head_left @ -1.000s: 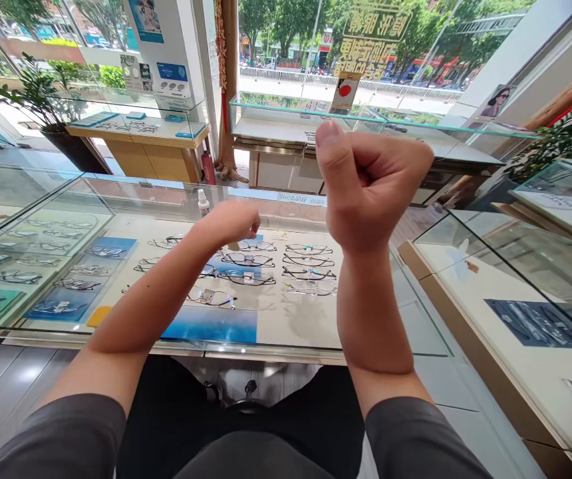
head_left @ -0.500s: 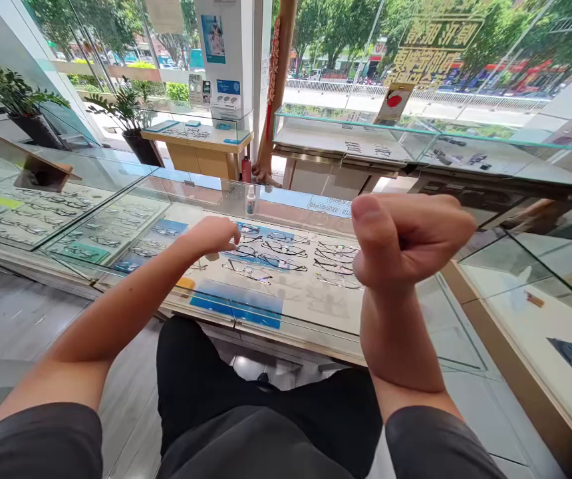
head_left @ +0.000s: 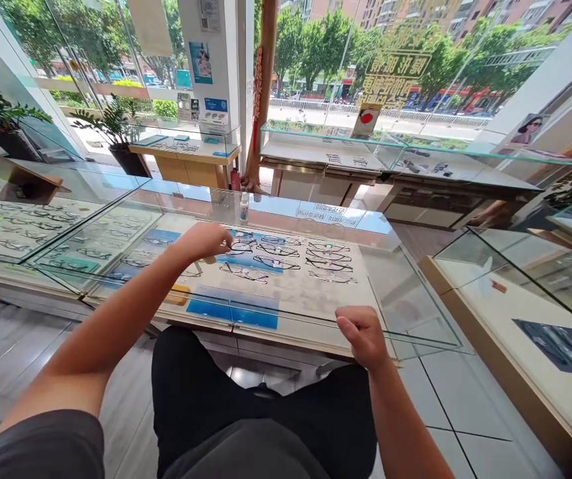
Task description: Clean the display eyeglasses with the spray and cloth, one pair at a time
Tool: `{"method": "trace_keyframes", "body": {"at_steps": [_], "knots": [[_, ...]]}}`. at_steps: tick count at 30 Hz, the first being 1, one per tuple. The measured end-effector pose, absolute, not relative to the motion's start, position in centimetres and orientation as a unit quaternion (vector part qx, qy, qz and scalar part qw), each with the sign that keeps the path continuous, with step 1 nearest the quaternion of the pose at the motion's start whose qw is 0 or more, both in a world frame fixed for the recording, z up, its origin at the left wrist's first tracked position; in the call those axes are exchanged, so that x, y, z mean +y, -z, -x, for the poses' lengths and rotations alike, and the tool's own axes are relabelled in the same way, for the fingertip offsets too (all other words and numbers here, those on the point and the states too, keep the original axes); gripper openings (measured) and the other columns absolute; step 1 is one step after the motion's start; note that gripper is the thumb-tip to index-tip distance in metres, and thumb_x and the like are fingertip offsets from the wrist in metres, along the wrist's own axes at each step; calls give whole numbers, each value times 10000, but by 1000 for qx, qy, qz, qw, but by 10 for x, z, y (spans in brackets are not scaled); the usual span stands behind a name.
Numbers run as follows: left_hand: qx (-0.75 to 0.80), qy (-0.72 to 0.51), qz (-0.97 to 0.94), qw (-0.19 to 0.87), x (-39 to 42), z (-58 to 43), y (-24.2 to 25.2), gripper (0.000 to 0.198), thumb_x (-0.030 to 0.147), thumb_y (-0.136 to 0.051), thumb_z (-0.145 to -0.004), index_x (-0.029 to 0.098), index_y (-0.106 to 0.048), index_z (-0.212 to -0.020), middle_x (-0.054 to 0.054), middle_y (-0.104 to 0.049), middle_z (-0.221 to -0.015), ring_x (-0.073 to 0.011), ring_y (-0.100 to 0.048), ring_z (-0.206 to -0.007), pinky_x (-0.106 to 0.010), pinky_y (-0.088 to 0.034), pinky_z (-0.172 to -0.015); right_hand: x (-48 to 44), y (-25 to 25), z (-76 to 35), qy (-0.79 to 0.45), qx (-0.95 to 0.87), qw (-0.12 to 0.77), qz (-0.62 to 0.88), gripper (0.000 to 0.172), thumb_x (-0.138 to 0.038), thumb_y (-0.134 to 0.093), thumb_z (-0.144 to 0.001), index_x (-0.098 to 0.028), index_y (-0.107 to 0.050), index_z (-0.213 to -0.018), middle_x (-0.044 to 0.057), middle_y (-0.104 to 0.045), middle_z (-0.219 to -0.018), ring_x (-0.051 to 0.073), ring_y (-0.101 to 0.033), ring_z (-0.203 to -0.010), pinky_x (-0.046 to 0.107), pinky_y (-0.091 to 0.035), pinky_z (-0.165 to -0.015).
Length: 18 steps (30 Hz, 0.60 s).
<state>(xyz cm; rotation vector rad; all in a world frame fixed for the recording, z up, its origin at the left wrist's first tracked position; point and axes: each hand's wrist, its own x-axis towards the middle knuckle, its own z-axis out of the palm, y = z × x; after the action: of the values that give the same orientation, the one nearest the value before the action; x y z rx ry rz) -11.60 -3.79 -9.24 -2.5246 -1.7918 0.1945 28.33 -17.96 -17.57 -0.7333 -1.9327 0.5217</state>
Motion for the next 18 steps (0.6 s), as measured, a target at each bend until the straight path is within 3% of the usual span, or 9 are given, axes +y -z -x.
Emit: {"method": "trace_keyframes", "body": {"at_steps": [4,9,12,18], "knots": [[-500,176,847,-39,-49,116,78,201,389,-741,-956,234,-861,-913,-64,-768,-861,-191,-606,-736,-315,-346,-658,-175,193,-290,-229,-776,499,311,566,-368,-488,-1141,-242,-214,-662,-53,-184,-599,100,-206,-506,326,-166,-502],[-345,481,763,-259,-34,69,71,339,510,-862,-878,190,-770,-810,-25,-641,-784,-144,-535,-704,-286,-405,-661,-134,157,-267,-231,-782,505,283,661,-525,-500,-1119,-235,-226,-592,-46,-206,-556,99,-214,-508,331,-168,-524],[-302,559,680,-366,-15,32,75,431,572,-922,-813,187,-730,-790,6,-608,-728,-119,-490,-665,-265,-392,-641,-89,127,-246,-248,-767,503,312,727,-671,-546,-1037,-245,-209,-555,-49,-181,-545,98,-172,-526,336,-158,-540],[-293,594,608,-437,9,-7,98,528,664,-966,-735,184,-758,-807,25,-600,-679,-101,-481,-627,-244,-383,-613,-13,110,-220,-247,-722,535,363,641,-611,-597,-984,-258,-261,-568,-50,-215,-586,106,-211,-576,325,-185,-577]]}}
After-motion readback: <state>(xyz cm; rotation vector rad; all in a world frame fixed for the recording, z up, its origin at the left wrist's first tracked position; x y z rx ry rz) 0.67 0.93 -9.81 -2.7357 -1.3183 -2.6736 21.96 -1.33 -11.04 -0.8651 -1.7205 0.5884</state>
